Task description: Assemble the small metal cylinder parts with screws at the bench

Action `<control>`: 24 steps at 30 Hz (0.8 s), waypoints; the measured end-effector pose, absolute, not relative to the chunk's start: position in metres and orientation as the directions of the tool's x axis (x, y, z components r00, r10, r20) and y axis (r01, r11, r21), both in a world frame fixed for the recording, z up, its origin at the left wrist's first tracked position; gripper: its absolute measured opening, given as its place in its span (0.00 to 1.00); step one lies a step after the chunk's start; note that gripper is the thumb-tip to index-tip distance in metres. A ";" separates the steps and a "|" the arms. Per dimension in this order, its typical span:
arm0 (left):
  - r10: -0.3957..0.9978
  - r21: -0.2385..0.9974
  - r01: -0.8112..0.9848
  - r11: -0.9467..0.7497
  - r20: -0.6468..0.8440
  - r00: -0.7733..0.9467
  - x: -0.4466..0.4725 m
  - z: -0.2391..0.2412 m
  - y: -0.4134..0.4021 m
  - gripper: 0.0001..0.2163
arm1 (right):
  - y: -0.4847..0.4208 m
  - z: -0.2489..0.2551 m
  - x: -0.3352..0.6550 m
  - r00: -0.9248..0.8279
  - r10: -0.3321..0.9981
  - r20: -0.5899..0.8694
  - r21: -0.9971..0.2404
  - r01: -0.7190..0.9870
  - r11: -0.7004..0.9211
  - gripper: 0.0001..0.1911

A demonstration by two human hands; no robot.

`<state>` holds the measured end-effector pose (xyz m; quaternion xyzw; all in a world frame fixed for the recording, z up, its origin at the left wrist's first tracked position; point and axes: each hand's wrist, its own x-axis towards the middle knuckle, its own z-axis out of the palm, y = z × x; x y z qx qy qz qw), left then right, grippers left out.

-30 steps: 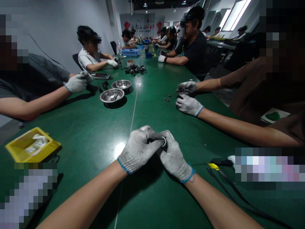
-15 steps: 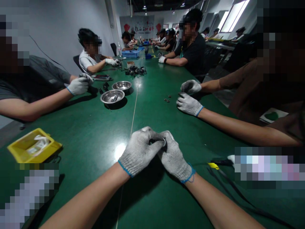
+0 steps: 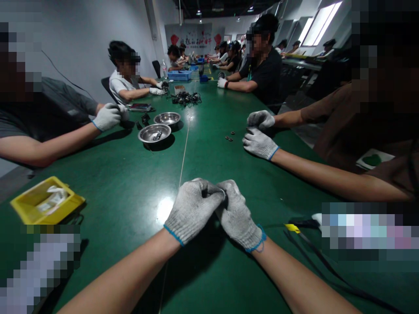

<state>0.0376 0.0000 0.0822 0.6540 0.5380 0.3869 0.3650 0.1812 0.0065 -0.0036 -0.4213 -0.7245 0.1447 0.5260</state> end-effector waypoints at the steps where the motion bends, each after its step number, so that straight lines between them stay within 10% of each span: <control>1: 0.988 0.901 0.408 -0.145 0.113 0.102 0.038 0.081 0.001 0.04 | 0.006 -0.003 0.181 -0.090 0.763 0.640 -0.656 0.453 0.604 0.12; 9: 0.955 0.968 0.022 0.248 -0.249 0.161 0.042 0.077 0.002 0.10 | 0.004 0.003 0.179 -0.091 0.765 0.638 -0.679 0.402 0.614 0.11; 20: 0.970 0.990 -0.039 0.134 -0.123 0.210 0.035 0.064 0.013 0.08 | 0.004 -0.007 0.178 -0.002 0.831 0.556 -0.776 0.357 0.520 0.10; 24: 0.991 0.978 0.209 -0.025 -0.004 0.136 0.017 0.052 0.029 0.07 | 0.006 -0.006 0.179 0.076 0.849 0.523 -0.803 0.379 0.460 0.09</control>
